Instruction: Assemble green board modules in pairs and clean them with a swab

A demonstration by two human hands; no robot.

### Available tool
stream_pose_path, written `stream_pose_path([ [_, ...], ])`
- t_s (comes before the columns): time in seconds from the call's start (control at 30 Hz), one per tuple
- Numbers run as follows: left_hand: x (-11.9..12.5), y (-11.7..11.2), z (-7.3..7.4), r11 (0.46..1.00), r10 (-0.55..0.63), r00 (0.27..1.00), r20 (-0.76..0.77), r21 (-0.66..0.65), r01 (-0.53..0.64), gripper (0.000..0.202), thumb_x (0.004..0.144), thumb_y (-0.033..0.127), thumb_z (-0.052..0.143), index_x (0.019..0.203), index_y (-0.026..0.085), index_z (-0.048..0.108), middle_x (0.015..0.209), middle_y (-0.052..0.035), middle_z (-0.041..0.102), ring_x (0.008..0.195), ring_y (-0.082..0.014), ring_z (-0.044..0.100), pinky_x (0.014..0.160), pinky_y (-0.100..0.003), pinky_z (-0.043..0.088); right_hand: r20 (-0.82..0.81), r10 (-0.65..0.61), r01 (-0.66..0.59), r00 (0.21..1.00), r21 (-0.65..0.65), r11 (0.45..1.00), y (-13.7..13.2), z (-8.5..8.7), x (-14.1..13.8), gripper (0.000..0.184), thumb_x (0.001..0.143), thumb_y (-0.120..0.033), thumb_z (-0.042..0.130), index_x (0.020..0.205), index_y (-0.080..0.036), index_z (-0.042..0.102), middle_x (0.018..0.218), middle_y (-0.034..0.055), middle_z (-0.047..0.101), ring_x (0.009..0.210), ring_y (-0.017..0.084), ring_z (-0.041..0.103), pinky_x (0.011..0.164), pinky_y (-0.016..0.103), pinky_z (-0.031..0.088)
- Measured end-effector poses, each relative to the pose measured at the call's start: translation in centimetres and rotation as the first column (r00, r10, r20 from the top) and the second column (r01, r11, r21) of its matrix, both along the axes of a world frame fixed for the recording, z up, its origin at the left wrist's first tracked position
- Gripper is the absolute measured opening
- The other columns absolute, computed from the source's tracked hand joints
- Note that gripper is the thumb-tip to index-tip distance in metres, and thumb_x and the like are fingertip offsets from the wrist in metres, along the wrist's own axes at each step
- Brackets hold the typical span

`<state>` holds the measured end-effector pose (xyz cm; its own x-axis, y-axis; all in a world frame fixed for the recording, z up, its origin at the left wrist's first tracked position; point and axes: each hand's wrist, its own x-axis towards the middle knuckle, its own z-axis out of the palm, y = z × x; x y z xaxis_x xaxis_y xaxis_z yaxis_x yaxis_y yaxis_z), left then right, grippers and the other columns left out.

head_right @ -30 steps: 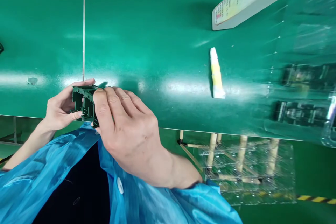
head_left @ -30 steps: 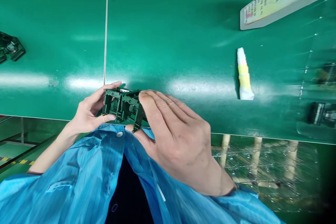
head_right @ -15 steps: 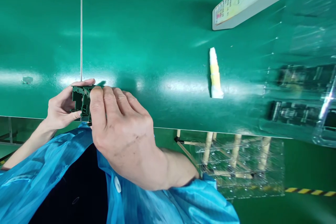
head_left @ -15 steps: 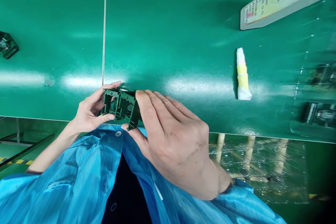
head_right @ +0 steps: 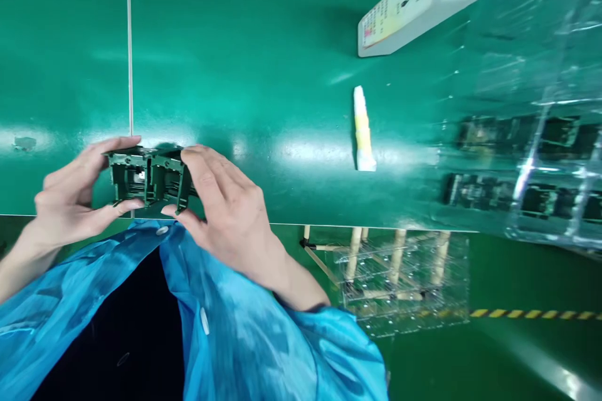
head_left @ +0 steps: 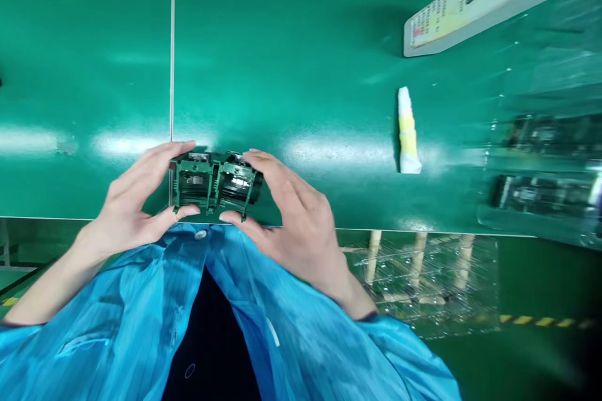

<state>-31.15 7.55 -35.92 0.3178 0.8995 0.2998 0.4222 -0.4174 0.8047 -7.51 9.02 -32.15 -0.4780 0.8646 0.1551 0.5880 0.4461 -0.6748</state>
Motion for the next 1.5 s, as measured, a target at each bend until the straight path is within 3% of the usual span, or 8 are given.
stream_pose_path([
  [0.2,0.0,0.1,3.4,0.982,-0.022,0.956,-0.292,0.173,0.075,0.080,0.081,0.039,0.075,0.149,0.014,0.041,0.124,-0.0171,0.066,0.113,-0.0345,0.063,0.096,-0.048,0.058,-0.397,-0.059,-0.029,0.916,-0.213,0.977,0.0,-4.3,0.6,0.066,0.085,-0.051,0.072,0.136,-0.019,0.046,0.139,0.0137,0.060,0.133,0.024,0.056,0.114,0.044,0.047],
  [0.47,1.3,-0.9,5.7,1.000,0.003,0.917,-0.399,0.009,0.000,0.076,0.087,0.040,0.066,0.154,0.033,0.031,0.124,-0.0072,0.064,0.112,-0.0359,0.062,0.099,-0.051,0.056,-0.437,-0.115,-0.066,0.892,-0.378,0.924,-0.5,-5.7,0.8,0.074,0.078,-0.057,0.075,0.136,-0.020,0.048,0.137,0.0140,0.060,0.133,0.025,0.056,0.112,0.043,0.047],
  [0.6,1.0,-0.5,5.1,0.999,-0.009,0.940,-0.341,0.028,0.020,0.073,0.085,0.039,0.069,0.151,0.026,0.040,0.124,-0.0107,0.065,0.113,-0.0349,0.063,0.100,-0.048,0.056,-0.446,-0.109,-0.050,0.889,-0.330,0.943,-0.7,-5.1,0.8,0.073,0.080,-0.060,0.072,0.135,-0.019,0.048,0.137,0.0142,0.061,0.131,0.024,0.057,0.112,0.041,0.048],
  [0.7,0.8,-0.1,4.1,0.999,-0.025,0.968,-0.251,0.017,0.030,0.068,0.085,0.036,0.071,0.147,0.021,0.046,0.129,-0.0107,0.065,0.115,-0.0301,0.063,0.103,-0.042,0.054,-0.339,-0.131,0.038,0.932,-0.267,0.963,-1.1,-3.8,0.7,0.069,0.084,-0.055,0.071,0.137,-0.019,0.048,0.137,0.0136,0.061,0.132,0.024,0.057,0.114,0.042,0.046],
  [0.8,0.5,-0.2,2.9,0.998,0.006,0.987,-0.162,-0.057,-0.016,0.068,0.083,0.037,0.075,0.145,0.026,0.048,0.136,-0.0049,0.063,0.120,-0.0251,0.063,0.109,-0.036,0.051,-0.194,-0.135,0.093,0.972,-0.210,0.973,-1.5,-2.4,0.7,0.063,0.087,-0.046,0.071,0.140,-0.020,0.047,0.138,0.0124,0.061,0.133,0.024,0.056,0.115,0.043,0.046],
  [1.0,-0.1,-1.4,1.0,0.965,0.074,0.997,-0.039,-0.249,-0.081,0.077,0.074,0.039,0.084,0.142,0.029,0.051,0.140,-0.0017,0.061,0.124,-0.0277,0.062,0.116,-0.041,0.047,-0.112,-0.067,0.055,0.991,-0.105,0.993,-1.6,-1.0,0.5,0.059,0.091,-0.038,0.067,0.142,-0.018,0.045,0.137,0.0128,0.062,0.130,0.024,0.058,0.111,0.041,0.051],
  [1.27,0.1,-1.5,0.6,0.960,0.098,0.995,-0.005,-0.263,-0.096,0.076,0.074,0.042,0.083,0.141,0.028,0.051,0.138,-0.0013,0.062,0.122,-0.0253,0.063,0.114,-0.037,0.049,-0.039,-0.053,0.051,0.998,-0.060,0.997,-1.4,-0.4,0.3,0.049,0.094,-0.037,0.062,0.137,-0.014,0.050,0.136,0.0132,0.063,0.129,0.024,0.060,0.110,0.040,0.053],
  [1.5,0.1,-1.5,0.6,0.967,0.080,0.996,-0.041,-0.238,-0.087,0.073,0.078,0.039,0.080,0.143,0.029,0.049,0.139,-0.0017,0.062,0.123,-0.0248,0.062,0.112,-0.035,0.050,-0.017,-0.065,0.063,0.998,-0.094,0.994,-1.4,0.0,0.2,0.056,0.091,-0.045,0.066,0.137,-0.017,0.050,0.134,0.0122,0.064,0.126,0.026,0.061,0.109,0.042,0.054],
])
